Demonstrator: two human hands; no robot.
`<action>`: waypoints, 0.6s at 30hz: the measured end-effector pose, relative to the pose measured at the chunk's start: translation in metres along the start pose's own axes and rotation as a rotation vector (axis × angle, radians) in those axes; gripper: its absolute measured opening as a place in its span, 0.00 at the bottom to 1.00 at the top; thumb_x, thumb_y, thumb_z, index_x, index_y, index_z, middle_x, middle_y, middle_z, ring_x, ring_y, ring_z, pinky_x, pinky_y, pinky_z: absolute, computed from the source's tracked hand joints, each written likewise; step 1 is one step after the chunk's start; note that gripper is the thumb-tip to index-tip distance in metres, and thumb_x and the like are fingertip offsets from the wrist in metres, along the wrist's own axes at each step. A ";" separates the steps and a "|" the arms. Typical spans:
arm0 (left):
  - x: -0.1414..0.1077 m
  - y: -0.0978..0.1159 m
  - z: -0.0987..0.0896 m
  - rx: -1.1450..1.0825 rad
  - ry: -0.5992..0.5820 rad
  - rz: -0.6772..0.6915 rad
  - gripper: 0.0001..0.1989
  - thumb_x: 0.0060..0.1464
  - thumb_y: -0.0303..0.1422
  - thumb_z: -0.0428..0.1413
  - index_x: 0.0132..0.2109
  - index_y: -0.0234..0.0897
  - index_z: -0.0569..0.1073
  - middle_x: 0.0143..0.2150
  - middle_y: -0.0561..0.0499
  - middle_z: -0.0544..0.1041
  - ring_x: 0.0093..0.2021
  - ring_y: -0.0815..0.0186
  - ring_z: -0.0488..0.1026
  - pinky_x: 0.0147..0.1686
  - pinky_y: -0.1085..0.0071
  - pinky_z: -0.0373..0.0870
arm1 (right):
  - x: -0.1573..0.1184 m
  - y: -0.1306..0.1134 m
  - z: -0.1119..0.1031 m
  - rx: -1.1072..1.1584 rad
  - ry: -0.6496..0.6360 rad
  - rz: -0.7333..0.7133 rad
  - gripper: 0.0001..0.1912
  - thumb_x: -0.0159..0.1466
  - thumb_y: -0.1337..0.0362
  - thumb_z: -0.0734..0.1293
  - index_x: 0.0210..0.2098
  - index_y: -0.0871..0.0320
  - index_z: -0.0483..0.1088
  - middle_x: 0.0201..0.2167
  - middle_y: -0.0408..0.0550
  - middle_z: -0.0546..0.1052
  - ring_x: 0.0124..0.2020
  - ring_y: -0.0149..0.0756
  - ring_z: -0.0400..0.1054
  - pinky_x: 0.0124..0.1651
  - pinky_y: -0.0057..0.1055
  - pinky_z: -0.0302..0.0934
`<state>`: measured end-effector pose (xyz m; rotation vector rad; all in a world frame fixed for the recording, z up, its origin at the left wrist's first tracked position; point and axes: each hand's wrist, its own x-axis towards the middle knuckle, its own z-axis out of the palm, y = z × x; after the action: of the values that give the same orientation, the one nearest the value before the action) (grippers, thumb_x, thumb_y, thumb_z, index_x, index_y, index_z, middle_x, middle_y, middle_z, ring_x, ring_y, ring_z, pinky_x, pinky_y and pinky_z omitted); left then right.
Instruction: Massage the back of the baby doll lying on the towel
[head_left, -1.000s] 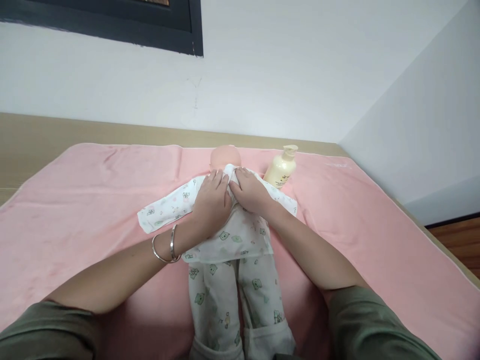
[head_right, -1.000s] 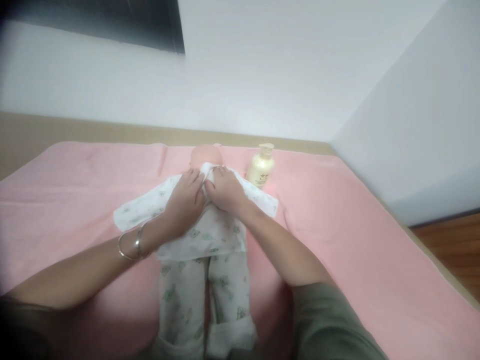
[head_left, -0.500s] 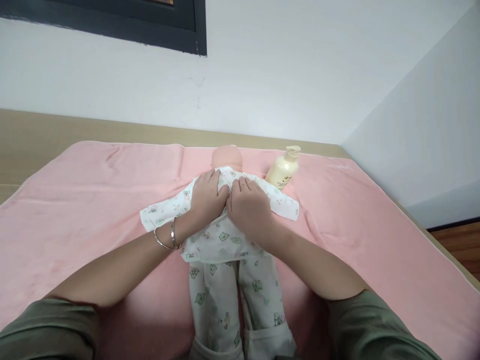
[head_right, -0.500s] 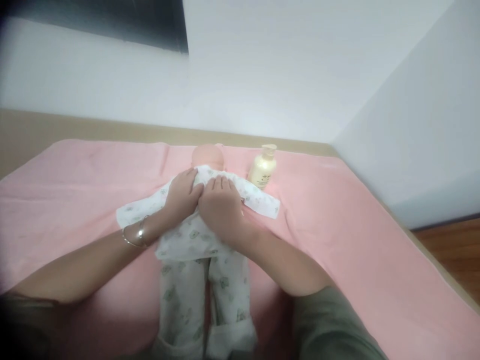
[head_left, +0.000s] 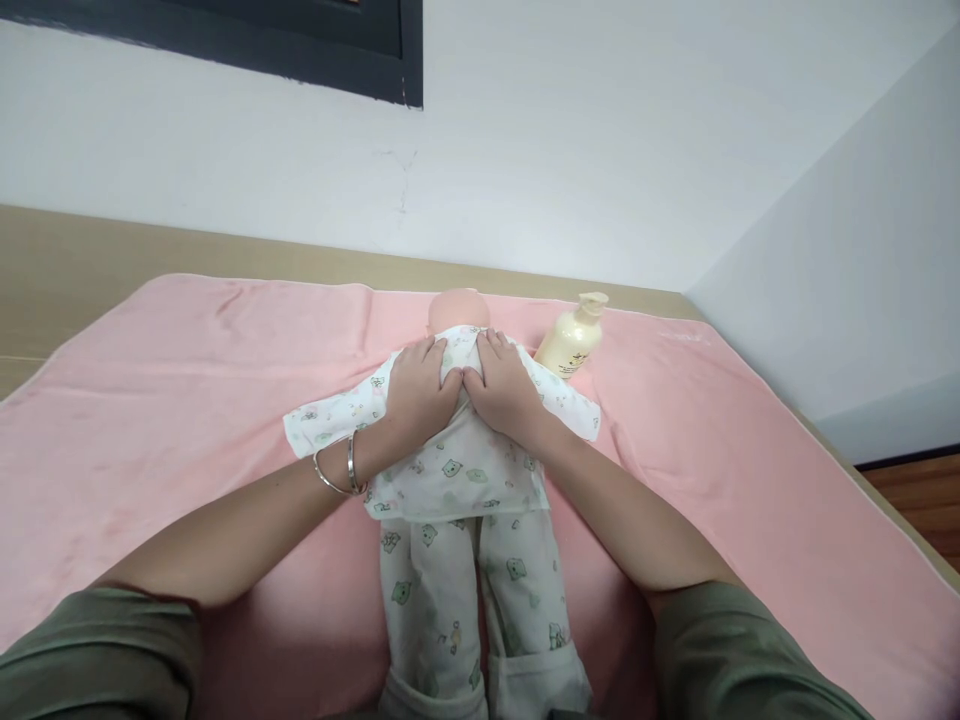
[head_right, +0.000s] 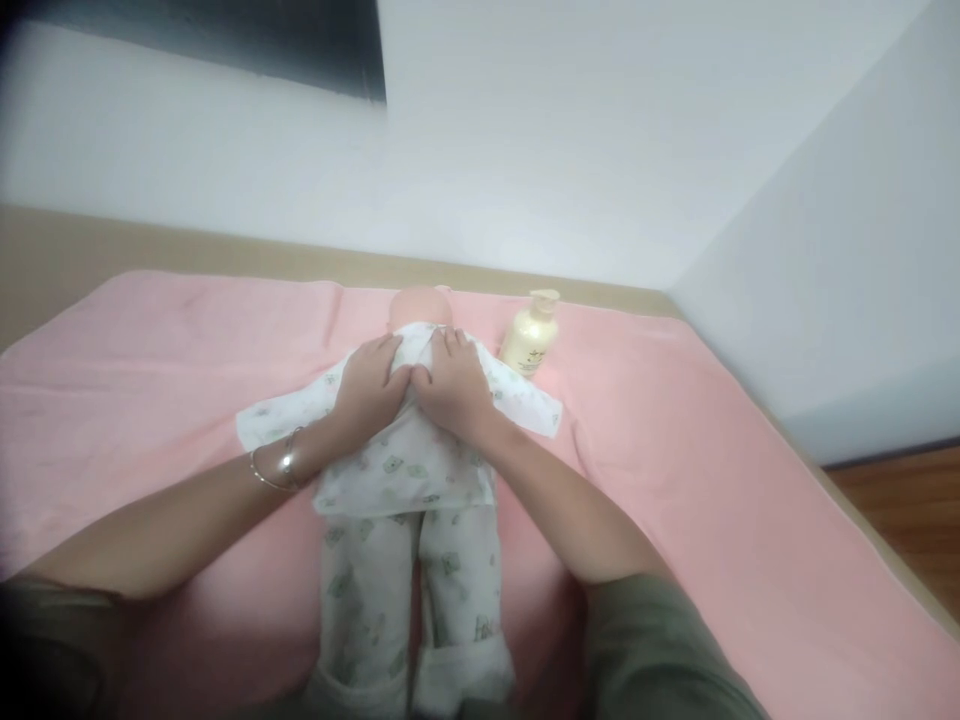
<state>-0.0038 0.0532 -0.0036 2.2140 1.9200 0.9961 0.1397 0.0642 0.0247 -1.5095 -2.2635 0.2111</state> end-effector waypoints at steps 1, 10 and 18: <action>0.000 0.000 0.000 -0.004 0.001 0.003 0.26 0.61 0.35 0.43 0.61 0.25 0.69 0.61 0.33 0.73 0.61 0.47 0.69 0.63 0.51 0.64 | 0.000 0.000 -0.001 -0.001 -0.009 0.006 0.34 0.67 0.62 0.54 0.69 0.76 0.54 0.71 0.68 0.58 0.73 0.59 0.48 0.73 0.56 0.46; -0.007 0.010 -0.009 0.008 -0.018 0.066 0.22 0.62 0.29 0.42 0.57 0.28 0.70 0.58 0.33 0.74 0.59 0.47 0.69 0.60 0.49 0.66 | 0.003 0.002 -0.010 -0.015 -0.101 0.003 0.38 0.67 0.58 0.57 0.70 0.77 0.50 0.72 0.70 0.55 0.74 0.61 0.46 0.73 0.55 0.45; -0.005 0.007 -0.008 -0.015 -0.028 0.062 0.20 0.61 0.29 0.43 0.56 0.29 0.70 0.58 0.34 0.73 0.59 0.49 0.69 0.61 0.51 0.65 | -0.002 -0.004 -0.012 -0.116 -0.065 -0.023 0.33 0.70 0.59 0.55 0.67 0.78 0.56 0.68 0.71 0.63 0.70 0.61 0.55 0.71 0.55 0.49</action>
<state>-0.0016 0.0441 0.0031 2.2806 1.8369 0.9779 0.1420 0.0595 0.0364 -1.5541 -2.3794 0.1258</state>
